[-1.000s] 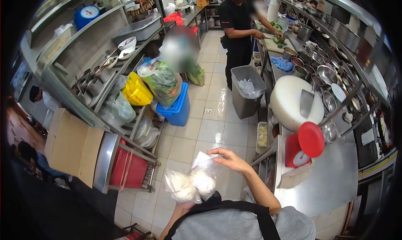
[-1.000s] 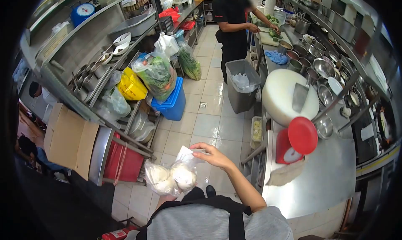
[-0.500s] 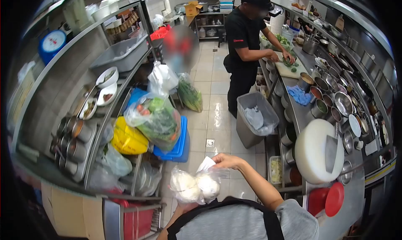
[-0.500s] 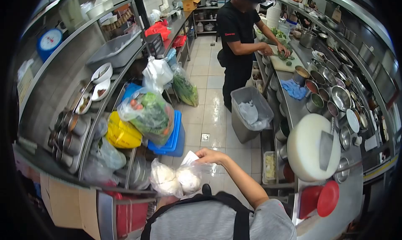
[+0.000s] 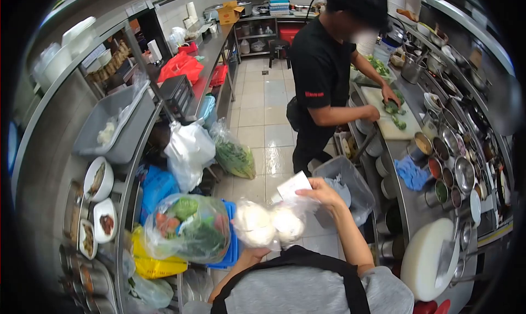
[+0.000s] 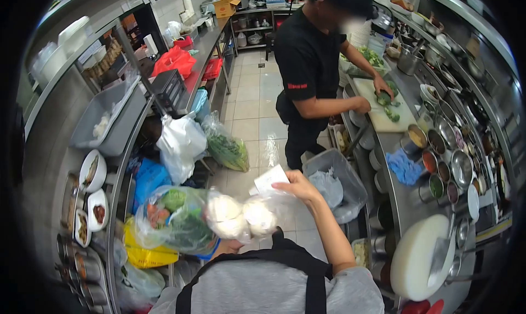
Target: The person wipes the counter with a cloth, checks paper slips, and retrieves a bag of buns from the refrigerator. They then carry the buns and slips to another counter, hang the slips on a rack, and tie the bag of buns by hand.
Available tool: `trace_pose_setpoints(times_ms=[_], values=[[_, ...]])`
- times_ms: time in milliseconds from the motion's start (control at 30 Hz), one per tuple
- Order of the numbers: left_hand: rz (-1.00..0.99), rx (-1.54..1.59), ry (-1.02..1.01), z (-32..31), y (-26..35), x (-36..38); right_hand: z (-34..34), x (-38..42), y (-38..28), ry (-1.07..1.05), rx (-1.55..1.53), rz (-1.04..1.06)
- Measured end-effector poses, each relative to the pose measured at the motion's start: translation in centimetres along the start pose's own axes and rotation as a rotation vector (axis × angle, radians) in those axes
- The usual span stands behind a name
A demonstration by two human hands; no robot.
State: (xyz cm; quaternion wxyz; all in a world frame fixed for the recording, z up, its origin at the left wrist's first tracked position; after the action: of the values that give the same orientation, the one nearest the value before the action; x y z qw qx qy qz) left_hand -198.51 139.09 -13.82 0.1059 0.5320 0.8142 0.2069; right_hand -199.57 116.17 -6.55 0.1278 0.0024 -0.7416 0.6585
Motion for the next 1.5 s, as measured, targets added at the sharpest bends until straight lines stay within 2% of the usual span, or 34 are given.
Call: trace_pose_setpoints(times_ms=[67,167,333,500,633,800,900,1033,1100,1200,1233,1267,1333,1367,1500], values=[[-0.073,0.010,0.032,1.4,4.7,-2.8,0.9,-7.2,-3.1,0.101,-0.045,0.143],[-0.197,0.024,0.100,3.6,11.2,-5.4,1.1,-18.0,-6.6,0.143,-0.259,0.188],[-0.359,0.031,0.206,8.5,20.0,-9.1,0.2,-33.7,-12.0,-0.012,-0.385,0.270],[-0.379,-0.020,0.225,12.9,30.1,-17.5,2.1,-49.1,-15.5,-0.004,-0.367,0.308],[-0.331,-0.083,0.131,14.2,39.1,-27.9,5.4,-59.1,-19.2,0.083,-0.367,0.344],[-0.295,-0.125,0.013,14.2,47.8,-40.9,12.1,-66.3,-20.4,0.266,-0.360,0.402],[-0.283,-0.114,-0.047,15.5,51.4,-48.0,17.1,-69.2,-19.5,0.446,-0.344,0.502],[-0.304,0.000,-0.073,18.6,55.5,-57.9,25.2,-73.5,-16.0,0.585,-0.361,0.391],[-0.302,0.038,-0.085,19.9,58.1,-63.8,29.0,-75.7,-16.2,0.672,-0.335,0.334],[-0.302,0.127,-0.153,21.1,62.9,-74.2,34.4,-80.1,-18.9,0.862,-0.116,0.324],[-0.307,0.099,-0.223,20.1,64.6,-77.5,37.5,-82.6,-17.9,0.822,-0.204,0.398],[-0.310,0.078,-0.289,19.4,65.8,-80.7,39.5,-84.3,-18.8,0.800,-0.171,0.336],[-0.310,0.223,-0.240,20.8,68.6,-86.9,43.0,-87.3,-20.8,0.759,-0.106,0.204],[-0.310,0.228,-0.229,21.3,69.7,-89.5,44.2,-88.7,-21.9,0.807,-0.113,0.167],[-0.297,0.179,-0.257,22.0,72.6,-97.1,48.0,-96.2,-24.2,0.783,-0.101,0.191]])
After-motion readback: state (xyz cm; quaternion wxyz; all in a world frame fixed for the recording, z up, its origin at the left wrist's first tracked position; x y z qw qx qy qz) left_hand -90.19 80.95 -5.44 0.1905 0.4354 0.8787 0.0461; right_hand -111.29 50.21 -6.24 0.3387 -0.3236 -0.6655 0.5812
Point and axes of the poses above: each hand's wrist, its own x-axis away from the middle knuckle, its own z-axis out of the back of the hand, y = z × x, the point moved 4 cm from there along -x, towards the middle knuckle, and after that the axes turned 1 degree about y, right-handed, at the moved point
